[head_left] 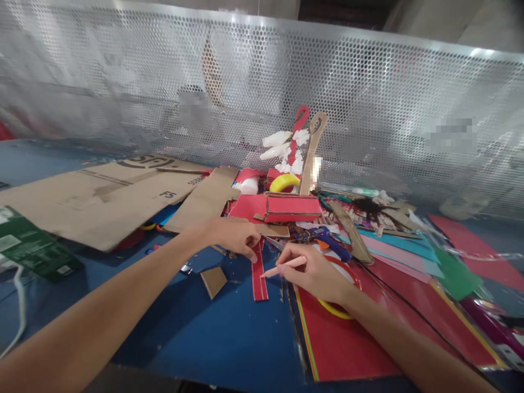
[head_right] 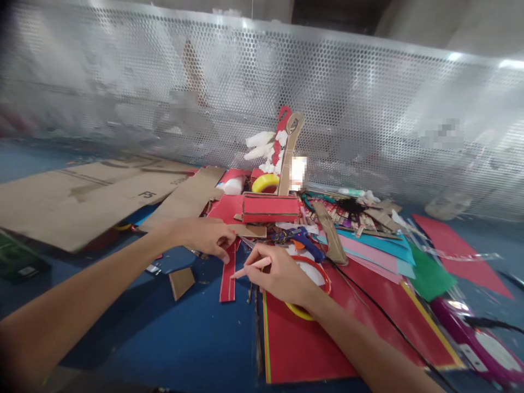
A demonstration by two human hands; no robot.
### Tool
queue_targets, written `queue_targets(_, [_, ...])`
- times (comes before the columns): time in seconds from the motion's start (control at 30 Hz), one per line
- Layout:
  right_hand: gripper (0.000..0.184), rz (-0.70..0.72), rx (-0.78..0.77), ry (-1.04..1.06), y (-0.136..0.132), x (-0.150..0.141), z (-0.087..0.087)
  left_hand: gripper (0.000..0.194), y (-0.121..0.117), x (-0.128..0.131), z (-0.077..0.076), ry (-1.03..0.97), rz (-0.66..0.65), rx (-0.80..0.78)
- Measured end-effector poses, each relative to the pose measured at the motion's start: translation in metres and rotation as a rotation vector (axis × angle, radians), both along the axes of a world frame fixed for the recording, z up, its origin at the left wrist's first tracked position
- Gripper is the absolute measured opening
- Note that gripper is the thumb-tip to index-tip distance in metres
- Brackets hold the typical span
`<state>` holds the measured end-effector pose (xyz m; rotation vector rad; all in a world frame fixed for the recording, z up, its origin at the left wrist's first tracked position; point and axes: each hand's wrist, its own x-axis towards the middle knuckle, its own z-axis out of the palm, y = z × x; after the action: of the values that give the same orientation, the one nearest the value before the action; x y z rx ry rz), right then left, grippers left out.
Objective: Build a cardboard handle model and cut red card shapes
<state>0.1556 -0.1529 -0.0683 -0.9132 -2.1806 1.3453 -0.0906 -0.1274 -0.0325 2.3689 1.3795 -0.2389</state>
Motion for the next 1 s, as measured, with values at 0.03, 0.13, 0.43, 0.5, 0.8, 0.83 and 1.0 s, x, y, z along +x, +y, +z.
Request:
queue_targets(0.03, [0.005,0.007,-0.004,-0.001,0.000,0.000,0.000,0.028,0.000,0.000,0.000,-0.002,-0.001,0.001])
queue_targets(0.13, [0.005,-0.011,0.001,-0.001,0.000,-0.001,0.001,0.027,0.000,-0.001,0.000,-0.013,-0.009,0.010])
queue_targets(0.43, [0.006,-0.021,0.012,0.006,0.001,-0.002,0.003,0.027,0.000,0.000,-0.001,-0.028,-0.015,0.014])
queue_targets(0.5, [0.003,-0.037,0.027,0.015,0.001,-0.002,0.003,0.028,0.001,-0.001,-0.003,-0.033,-0.013,0.009])
queue_targets(0.8, [0.008,-0.096,0.132,0.034,0.008,-0.002,0.000,0.029,0.002,-0.003,-0.005,-0.037,-0.022,0.021])
queue_targets(0.83, [0.009,-0.104,0.151,0.033,0.010,-0.001,0.000,0.029,0.002,-0.003,-0.005,-0.035,-0.023,0.015])
queue_targets(1.0, [0.016,-0.108,0.164,0.012,0.016,-0.002,-0.004,0.028,0.000,-0.002,0.000,-0.031,-0.038,0.002])
